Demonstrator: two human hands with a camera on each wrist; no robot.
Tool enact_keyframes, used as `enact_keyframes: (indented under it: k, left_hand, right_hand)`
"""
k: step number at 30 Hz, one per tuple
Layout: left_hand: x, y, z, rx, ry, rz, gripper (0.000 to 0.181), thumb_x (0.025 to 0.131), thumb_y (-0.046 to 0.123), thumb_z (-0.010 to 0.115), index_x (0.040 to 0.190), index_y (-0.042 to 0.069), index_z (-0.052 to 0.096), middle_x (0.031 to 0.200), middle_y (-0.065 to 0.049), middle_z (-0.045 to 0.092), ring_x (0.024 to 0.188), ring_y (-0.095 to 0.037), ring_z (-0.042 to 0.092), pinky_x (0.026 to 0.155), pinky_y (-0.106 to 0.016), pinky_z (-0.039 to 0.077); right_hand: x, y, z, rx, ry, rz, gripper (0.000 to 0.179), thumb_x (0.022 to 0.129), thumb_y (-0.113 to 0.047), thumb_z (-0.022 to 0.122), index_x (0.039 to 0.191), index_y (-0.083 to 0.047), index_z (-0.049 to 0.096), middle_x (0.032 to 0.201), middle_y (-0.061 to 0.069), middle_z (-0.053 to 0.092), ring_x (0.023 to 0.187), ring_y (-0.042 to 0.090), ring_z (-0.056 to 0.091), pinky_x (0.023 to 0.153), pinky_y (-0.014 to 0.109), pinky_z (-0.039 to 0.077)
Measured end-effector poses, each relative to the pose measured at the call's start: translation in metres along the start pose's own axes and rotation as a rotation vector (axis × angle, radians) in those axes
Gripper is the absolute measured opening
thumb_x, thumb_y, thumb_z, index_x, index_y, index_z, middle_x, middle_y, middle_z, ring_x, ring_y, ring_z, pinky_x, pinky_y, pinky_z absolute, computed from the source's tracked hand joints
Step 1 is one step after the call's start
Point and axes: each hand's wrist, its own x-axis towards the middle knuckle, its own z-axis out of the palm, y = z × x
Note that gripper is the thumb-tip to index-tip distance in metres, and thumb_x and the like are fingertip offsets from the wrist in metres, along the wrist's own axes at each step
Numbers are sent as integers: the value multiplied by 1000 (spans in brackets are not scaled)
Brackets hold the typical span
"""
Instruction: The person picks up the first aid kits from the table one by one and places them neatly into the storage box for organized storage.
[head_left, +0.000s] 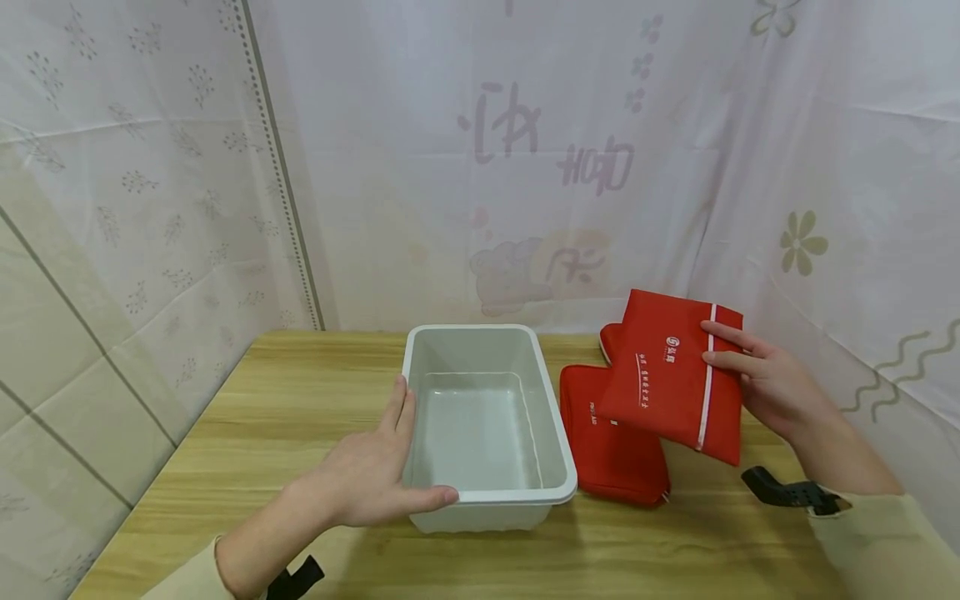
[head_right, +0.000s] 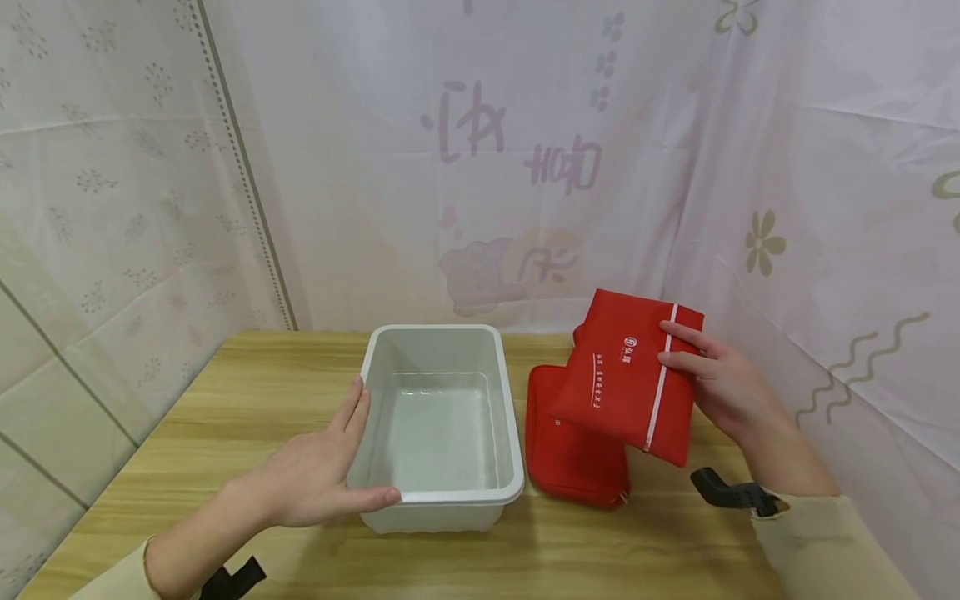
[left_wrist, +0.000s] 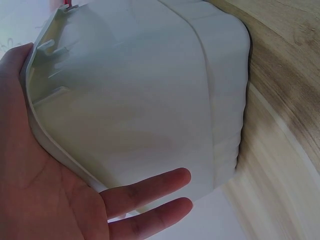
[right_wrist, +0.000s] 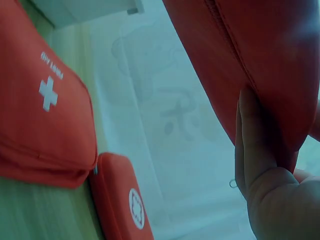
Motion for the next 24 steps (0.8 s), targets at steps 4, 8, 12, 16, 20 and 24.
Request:
enact_keyframes:
  k: [4,8,12,16,20,24]
  left_hand:
    - [0,0,-1,0,-5,-3,148,83,94,63,175,0,-4,184,-22,-8,76,-19,69,87,-47,63]
    - [-1,1,-1,1,-12,-5,147,84,93,63,174,-2,-3,184,-22,-8,72,-17,67,85,-45,63]
    - [-2,2,-2,-4,-18,-10,147,84,93,63,174,-2,-3,184,-21,-9,71,-16,66,84,-44,62]
    - [-2,3,-2,-7,-18,-14,147,84,93,63,174,-2,-3,184,-20,-10,71,-16,66,84,-44,62]
    - [-2,2,-2,-11,-12,-10,147,84,93,64,175,-1,-2,185,-20,-9,72,-17,67,85,-45,63]
    - [-2,1,-2,-14,-9,-9,147,83,94,63,175,-1,-2,185,-19,-8,73,-16,68,86,-45,63]
  right_hand:
    - [4,-8,12,12,-24,9,57,114,-16,59,166,-34,44,140,-7,43,110,7,69,87,32,66]
    - [7,-16,27,5,-46,13,64,113,-15,59,170,-32,35,143,-7,41,113,8,67,88,33,66]
    - [12,-21,43,-20,-57,8,64,113,-17,60,170,-31,34,144,-8,42,116,8,65,88,34,66]
    - [16,-26,58,-42,-60,11,66,113,-19,61,171,-31,32,145,-8,41,122,12,60,89,34,66]
    - [20,-32,74,-45,-79,12,68,112,-20,63,171,-32,31,147,-8,40,127,16,55,90,34,66]
    - [22,-38,93,-40,-103,6,66,112,-18,63,170,-31,33,148,-5,41,126,15,60,91,35,66]
